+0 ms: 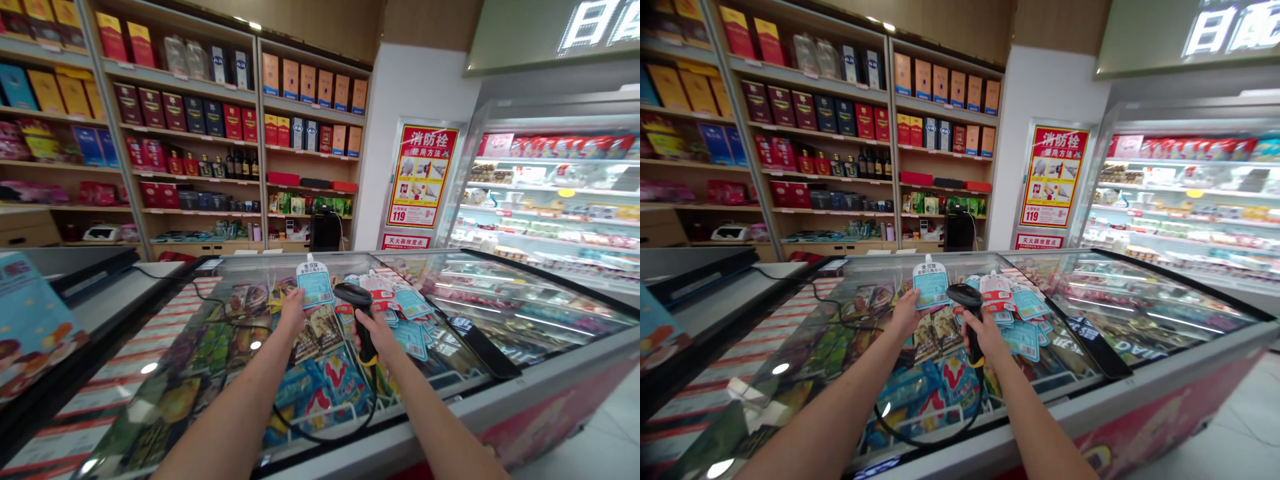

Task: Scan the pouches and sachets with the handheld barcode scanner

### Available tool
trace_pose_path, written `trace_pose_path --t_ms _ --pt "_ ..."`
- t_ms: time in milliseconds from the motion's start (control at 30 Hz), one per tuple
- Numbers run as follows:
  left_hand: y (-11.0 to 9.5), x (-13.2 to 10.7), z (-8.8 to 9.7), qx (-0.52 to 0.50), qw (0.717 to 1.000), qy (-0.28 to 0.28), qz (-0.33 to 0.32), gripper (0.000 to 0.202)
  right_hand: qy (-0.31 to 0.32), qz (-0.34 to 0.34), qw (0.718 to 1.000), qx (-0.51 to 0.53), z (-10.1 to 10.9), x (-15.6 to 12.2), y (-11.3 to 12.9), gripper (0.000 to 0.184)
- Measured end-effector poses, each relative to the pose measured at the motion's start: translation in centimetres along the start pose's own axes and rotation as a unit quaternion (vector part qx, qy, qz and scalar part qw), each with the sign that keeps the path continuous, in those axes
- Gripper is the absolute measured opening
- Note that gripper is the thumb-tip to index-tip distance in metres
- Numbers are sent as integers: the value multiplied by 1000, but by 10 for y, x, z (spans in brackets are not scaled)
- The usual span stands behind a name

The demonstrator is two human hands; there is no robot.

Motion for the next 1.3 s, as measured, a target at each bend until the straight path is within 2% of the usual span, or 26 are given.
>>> trace_pose_path --t_ms 100,233,500,1000,1200,1300 --pt "8 -1 -5 19 999 24 13 11 -36 -13 999 7 10 -13 -10 45" --pt "12 -2 -7 26 999 40 14 15 -13 -39 999 -31 15 -21 -19 41" --pt "11 -3 -5 43 999 9 19 13 -8 -27 999 -46 15 -21 -19 37" --pt "11 -4 -6 46 999 10 8 21 9 -44 998 -44 13 -24 -20 40" --pt "14 -1 1 33 999 2 16 13 18 -55 997 -48 12 -24 -23 40" --pt "13 0 11 27 1000 10 9 17 18 -60 997 -53 9 -20 -26 38"
Point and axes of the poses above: each hand's wrist, its own x-axis towards the middle knuckle, its own z-axis out of the back of the hand, y = z × x, the point moved 4 cm from there along x, towards the middle knuckle, and after that the axes turned 8 degrees about z, right-handed, at the moved point
